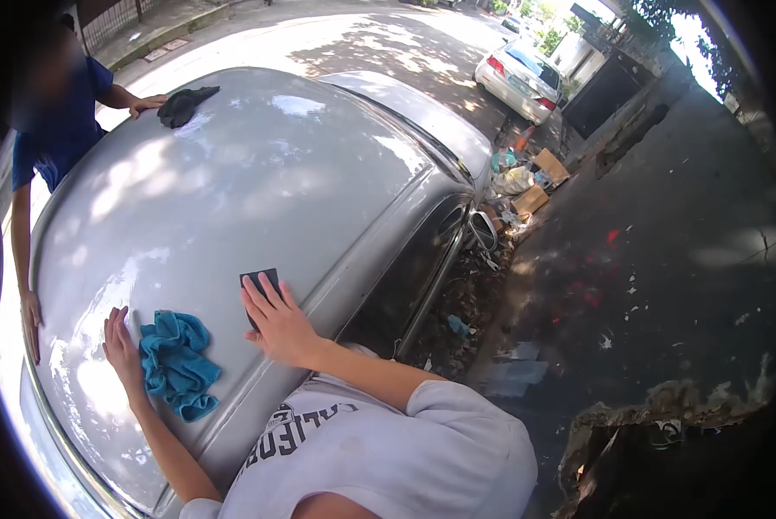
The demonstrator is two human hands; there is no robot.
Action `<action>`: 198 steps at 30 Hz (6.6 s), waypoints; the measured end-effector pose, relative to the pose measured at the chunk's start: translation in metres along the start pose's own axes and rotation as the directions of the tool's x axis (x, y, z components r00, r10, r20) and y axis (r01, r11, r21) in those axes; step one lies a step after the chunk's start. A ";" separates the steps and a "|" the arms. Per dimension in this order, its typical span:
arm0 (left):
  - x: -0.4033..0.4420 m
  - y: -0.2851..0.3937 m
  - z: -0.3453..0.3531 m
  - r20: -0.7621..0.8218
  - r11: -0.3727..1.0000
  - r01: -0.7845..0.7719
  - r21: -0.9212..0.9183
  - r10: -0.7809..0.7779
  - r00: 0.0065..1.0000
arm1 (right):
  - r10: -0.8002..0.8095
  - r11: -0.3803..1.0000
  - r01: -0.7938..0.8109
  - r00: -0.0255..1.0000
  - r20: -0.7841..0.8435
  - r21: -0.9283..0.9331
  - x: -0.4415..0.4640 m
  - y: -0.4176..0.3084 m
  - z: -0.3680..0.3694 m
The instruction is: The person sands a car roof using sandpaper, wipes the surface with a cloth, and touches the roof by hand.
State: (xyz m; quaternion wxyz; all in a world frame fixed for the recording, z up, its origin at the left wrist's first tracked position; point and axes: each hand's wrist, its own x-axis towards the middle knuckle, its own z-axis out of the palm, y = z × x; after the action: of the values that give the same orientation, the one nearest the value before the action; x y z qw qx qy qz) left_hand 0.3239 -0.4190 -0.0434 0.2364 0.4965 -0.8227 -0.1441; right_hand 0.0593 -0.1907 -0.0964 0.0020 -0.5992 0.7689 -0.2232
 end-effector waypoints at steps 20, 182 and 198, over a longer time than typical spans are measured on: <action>-0.002 0.019 -0.018 -0.013 0.984 -0.015 -0.180 0.013 1.000 | 0.401 0.915 -0.402 0.916 -0.011 -0.030 0.077 0.174 -0.011; -0.154 -0.242 -0.165 -0.504 0.268 0.891 -0.367 -0.862 0.052 | -0.864 0.501 0.827 0.462 0.197 0.256 0.277 -0.443 0.166; -0.153 -0.244 -0.171 -0.472 0.241 0.885 -0.398 -0.881 0.027 | -0.772 0.614 0.779 0.560 0.299 0.126 0.328 -0.492 0.182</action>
State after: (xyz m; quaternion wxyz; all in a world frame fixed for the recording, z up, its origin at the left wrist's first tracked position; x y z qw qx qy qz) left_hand 0.6585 -0.3974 -0.0511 0.3478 0.9106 -0.2069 -0.0844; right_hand 0.4686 -0.6447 -0.0038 0.0237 -0.9035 0.4179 -0.0918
